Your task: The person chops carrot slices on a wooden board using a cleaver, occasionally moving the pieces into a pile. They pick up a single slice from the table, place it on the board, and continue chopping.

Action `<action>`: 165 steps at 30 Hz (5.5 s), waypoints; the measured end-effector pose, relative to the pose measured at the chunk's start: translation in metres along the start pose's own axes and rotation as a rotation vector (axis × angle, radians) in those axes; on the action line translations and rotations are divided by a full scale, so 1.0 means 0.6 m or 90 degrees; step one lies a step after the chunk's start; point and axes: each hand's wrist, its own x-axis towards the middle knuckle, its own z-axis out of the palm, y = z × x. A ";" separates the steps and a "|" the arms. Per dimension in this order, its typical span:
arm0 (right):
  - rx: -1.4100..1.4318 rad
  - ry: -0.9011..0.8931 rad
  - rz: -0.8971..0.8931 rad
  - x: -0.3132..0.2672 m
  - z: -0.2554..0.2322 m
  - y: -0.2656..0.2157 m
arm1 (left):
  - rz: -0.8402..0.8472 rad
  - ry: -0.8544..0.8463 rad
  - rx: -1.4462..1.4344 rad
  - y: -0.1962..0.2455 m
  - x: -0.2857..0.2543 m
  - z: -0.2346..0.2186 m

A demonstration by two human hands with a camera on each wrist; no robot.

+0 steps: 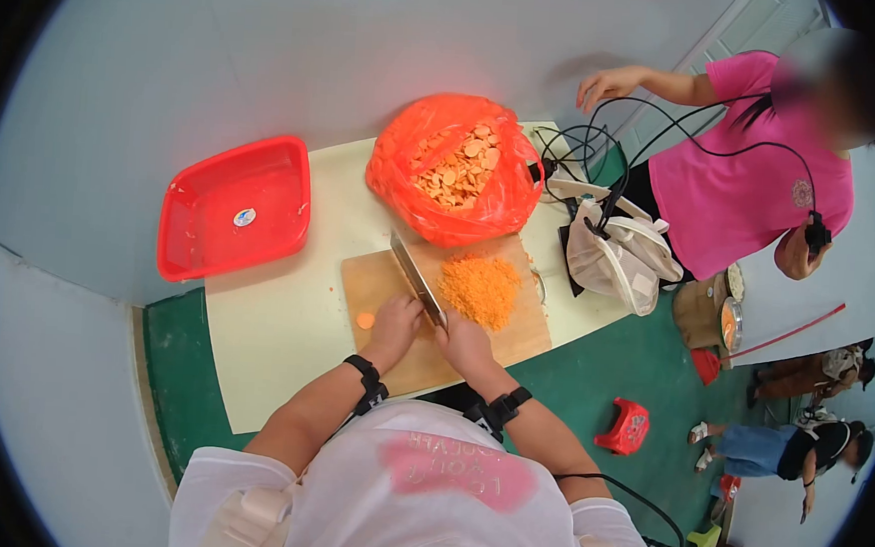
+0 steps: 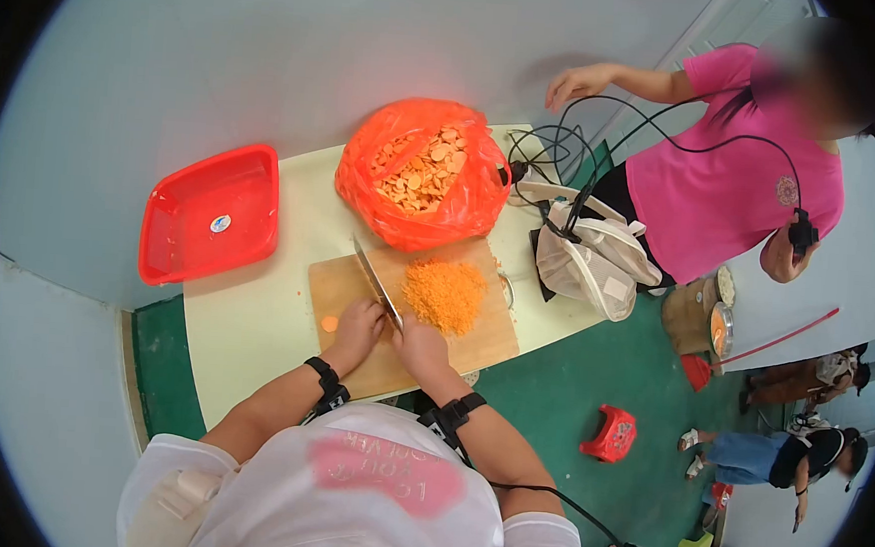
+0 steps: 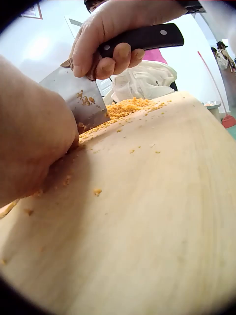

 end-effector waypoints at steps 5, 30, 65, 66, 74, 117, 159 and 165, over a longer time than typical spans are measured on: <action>0.000 0.004 0.028 0.009 0.022 0.002 | 0.014 0.005 -0.002 -0.002 0.001 0.001; 0.019 0.013 0.058 0.015 0.021 -0.009 | -0.043 -0.024 -0.012 -0.002 0.009 0.003; 0.011 -0.001 0.017 0.027 0.014 -0.012 | -0.074 0.014 0.055 0.006 0.010 -0.006; 0.010 -0.003 0.013 0.025 0.009 -0.014 | -0.077 0.018 0.057 0.005 0.010 -0.006; -0.019 -0.031 0.030 0.015 0.014 -0.002 | -0.062 0.042 0.050 -0.001 0.005 0.004; -0.049 -0.001 0.039 0.012 0.017 -0.042 | -0.048 0.030 0.023 -0.002 -0.003 0.003; 0.096 -0.224 -0.098 0.067 -0.052 0.028 | -0.248 0.024 0.114 0.072 0.026 0.012; 0.152 -0.174 -0.168 0.067 -0.058 0.051 | -0.225 0.048 0.135 0.071 0.022 0.018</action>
